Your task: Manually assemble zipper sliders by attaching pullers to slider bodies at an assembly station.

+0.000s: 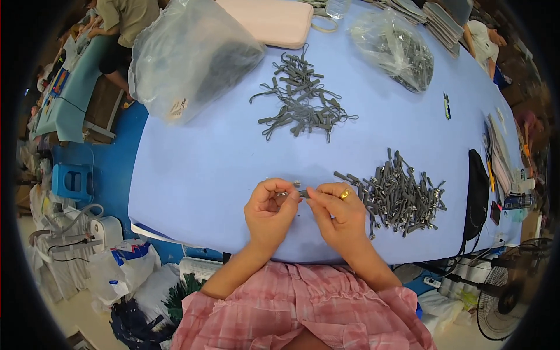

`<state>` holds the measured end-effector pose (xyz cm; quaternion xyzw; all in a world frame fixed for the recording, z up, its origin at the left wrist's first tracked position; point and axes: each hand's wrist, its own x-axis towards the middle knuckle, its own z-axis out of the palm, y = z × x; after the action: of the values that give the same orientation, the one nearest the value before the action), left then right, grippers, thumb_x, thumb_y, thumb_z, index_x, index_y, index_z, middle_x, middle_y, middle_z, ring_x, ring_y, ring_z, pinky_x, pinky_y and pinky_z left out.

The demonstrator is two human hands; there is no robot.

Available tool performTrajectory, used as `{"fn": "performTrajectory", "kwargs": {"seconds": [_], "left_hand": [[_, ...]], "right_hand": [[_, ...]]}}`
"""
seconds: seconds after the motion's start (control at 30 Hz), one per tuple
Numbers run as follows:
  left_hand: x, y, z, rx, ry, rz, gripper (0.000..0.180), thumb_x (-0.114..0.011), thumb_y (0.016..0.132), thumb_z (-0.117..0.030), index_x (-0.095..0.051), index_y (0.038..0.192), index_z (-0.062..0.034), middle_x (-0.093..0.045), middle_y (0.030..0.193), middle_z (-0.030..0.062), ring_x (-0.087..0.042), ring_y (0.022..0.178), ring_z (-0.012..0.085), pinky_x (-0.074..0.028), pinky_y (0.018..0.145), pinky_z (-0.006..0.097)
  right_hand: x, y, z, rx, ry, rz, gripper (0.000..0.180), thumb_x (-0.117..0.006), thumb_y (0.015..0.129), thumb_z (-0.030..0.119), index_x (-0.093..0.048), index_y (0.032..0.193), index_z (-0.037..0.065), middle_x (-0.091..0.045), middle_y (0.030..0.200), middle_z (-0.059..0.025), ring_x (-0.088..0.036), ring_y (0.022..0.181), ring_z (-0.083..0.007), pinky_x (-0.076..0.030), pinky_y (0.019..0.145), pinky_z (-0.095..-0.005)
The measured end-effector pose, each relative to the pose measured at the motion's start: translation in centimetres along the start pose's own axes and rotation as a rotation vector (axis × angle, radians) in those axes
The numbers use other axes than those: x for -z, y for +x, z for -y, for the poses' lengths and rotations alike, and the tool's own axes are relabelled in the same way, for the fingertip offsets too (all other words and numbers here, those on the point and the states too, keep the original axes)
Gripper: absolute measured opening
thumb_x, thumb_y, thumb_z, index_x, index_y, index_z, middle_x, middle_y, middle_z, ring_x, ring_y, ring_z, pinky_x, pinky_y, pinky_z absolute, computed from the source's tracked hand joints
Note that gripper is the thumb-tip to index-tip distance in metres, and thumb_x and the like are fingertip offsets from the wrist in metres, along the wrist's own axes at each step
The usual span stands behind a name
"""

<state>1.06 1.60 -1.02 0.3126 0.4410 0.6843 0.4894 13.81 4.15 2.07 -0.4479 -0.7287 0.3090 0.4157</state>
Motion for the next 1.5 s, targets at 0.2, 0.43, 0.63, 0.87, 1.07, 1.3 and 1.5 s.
{"fn": "performTrajectory", "kwargs": {"seconds": [0.2, 0.43, 0.63, 0.87, 1.07, 1.3, 1.5], "left_hand": [[0.0, -1.1, 0.4, -0.168, 0.202, -0.059, 0.012, -0.058, 0.078, 0.009, -0.056, 0.088, 0.0024, -0.06, 0.085, 0.0065, -0.059, 0.077, 0.0096, -0.05, 0.068, 0.022], [0.0, -1.2, 0.4, -0.314, 0.321, -0.009, 0.013, -0.058, 0.078, 0.008, -0.056, 0.089, 0.0019, -0.06, 0.083, 0.0069, -0.059, 0.075, 0.0097, -0.049, 0.067, 0.021], [-0.3, -0.6, -0.3, -0.071, 0.127, -0.037, 0.013, -0.058, 0.079, 0.007, -0.053, 0.09, 0.0016, -0.06, 0.083, 0.0073, -0.059, 0.074, 0.01, -0.05, 0.065, 0.021], [-0.7, -0.7, -0.8, 0.03, 0.059, -0.042, 0.014, -0.058, 0.08, 0.008, -0.053, 0.091, 0.0014, -0.06, 0.083, 0.0073, -0.061, 0.074, 0.0117, -0.049, 0.066, 0.021], [-0.8, -1.4, -0.4, -0.134, 0.232, -0.036, 0.012, -0.059, 0.079, 0.007, -0.057, 0.089, 0.0021, -0.061, 0.084, 0.0066, -0.059, 0.074, 0.0094, -0.047, 0.064, 0.019], [0.2, -1.0, -1.0, 0.057, 0.198, 0.126, 0.01, -0.059, 0.079, 0.008, -0.06, 0.087, 0.0028, -0.062, 0.083, 0.0066, -0.059, 0.075, 0.0089, -0.046, 0.064, 0.019], [1.1, -1.6, -0.7, 0.156, 0.235, 0.261, 0.016, -0.06, 0.079, 0.007, -0.059, 0.094, 0.002, -0.061, 0.089, 0.0056, -0.059, 0.078, 0.0109, -0.047, 0.07, 0.021]], "right_hand": [[0.2, 0.5, 0.5, 0.222, -0.382, 0.024, 0.017, -0.064, 0.069, 0.002, -0.066, 0.085, 0.006, -0.057, 0.075, -0.0034, -0.053, 0.063, -0.0202, -0.045, 0.049, -0.0291], [-0.2, -0.1, -0.3, 0.16, -0.183, 0.061, 0.015, -0.064, 0.069, 0.001, -0.064, 0.084, 0.004, -0.059, 0.076, -0.0055, -0.055, 0.064, -0.0218, -0.045, 0.049, -0.0305], [0.5, -0.4, -0.3, -0.135, 0.155, 0.088, 0.013, -0.064, 0.072, 0.0, -0.063, 0.084, 0.002, -0.06, 0.076, -0.0086, -0.057, 0.065, -0.0216, -0.046, 0.052, -0.029], [0.0, -0.6, -1.0, 0.004, 0.037, -0.043, 0.014, -0.065, 0.07, 0.0, -0.063, 0.084, 0.003, -0.059, 0.076, -0.0068, -0.056, 0.064, -0.0204, -0.044, 0.047, -0.0272], [0.4, -0.3, -0.7, 0.257, -0.225, -0.036, 0.017, -0.065, 0.067, 0.002, -0.063, 0.083, 0.006, -0.057, 0.076, -0.0039, -0.055, 0.064, -0.0195, -0.044, 0.048, -0.0288], [1.2, -0.6, -1.1, 0.245, -0.23, 0.075, 0.017, -0.064, 0.068, 0.002, -0.062, 0.084, 0.006, -0.058, 0.078, -0.0049, -0.055, 0.064, -0.0202, -0.045, 0.048, -0.0305], [1.1, -0.9, -1.4, -0.164, 0.228, 0.192, 0.019, -0.066, 0.075, 0.009, -0.059, 0.091, 0.002, -0.059, 0.078, -0.0104, -0.056, 0.065, -0.0235, -0.045, 0.055, -0.0319]]}}
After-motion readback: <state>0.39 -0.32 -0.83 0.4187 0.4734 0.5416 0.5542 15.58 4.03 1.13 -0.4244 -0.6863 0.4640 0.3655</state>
